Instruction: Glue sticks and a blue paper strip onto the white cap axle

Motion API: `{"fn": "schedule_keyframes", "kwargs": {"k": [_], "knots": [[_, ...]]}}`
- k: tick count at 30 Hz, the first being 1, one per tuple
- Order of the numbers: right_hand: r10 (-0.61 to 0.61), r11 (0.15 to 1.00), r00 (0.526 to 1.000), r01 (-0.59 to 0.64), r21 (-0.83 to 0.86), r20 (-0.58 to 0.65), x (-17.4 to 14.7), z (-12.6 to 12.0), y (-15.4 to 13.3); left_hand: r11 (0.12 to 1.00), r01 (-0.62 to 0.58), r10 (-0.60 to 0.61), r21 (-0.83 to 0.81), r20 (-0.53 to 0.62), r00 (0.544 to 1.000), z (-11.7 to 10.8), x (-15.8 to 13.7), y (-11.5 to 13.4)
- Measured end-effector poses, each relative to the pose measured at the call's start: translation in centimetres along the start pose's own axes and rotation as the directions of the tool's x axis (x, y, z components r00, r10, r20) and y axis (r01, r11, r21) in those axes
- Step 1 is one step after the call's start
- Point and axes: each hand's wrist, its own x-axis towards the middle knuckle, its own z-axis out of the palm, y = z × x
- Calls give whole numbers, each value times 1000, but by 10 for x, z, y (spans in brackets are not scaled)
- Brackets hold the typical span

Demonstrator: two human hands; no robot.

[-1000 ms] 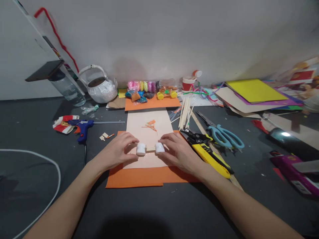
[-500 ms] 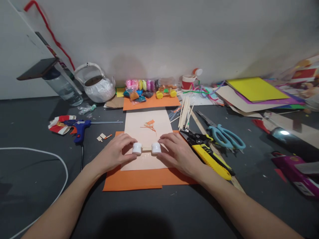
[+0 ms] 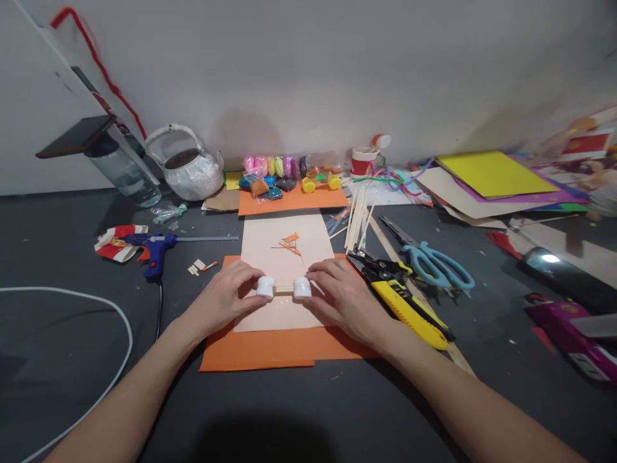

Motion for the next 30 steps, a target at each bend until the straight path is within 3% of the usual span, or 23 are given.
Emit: {"fn": "schedule_keyframes", "kwargs": {"k": [14, 17, 20, 24, 27, 30], "knots": [[-20, 1000, 1000, 20, -5, -5, -1, -1, 1, 999, -28, 29, 46, -29, 999, 3, 0, 0], [0, 1000, 1000, 0, 11, -5, -2, -4, 2, 997, -21, 27, 73, -79, 997, 0, -1, -1], [3, 1000, 999, -2, 14, -38, -3, -6, 6, 988, 70, -34, 140, -243, 969, -12, -3, -7], [9, 1000, 998, -8, 19, -67, -4, -5, 11, 914, 301, -157, 270, -450, 879, -41, -10, -29], [0, 1000, 995, 2, 22, -96, -4, -4, 13, 850, 392, -233, 352, -415, 879, -61, -20, -47], [-5, 1000, 994, 6, 8, -111, -5, -2, 14, 827, 393, -275, 401, -321, 906, -70, -27, -58]]}}
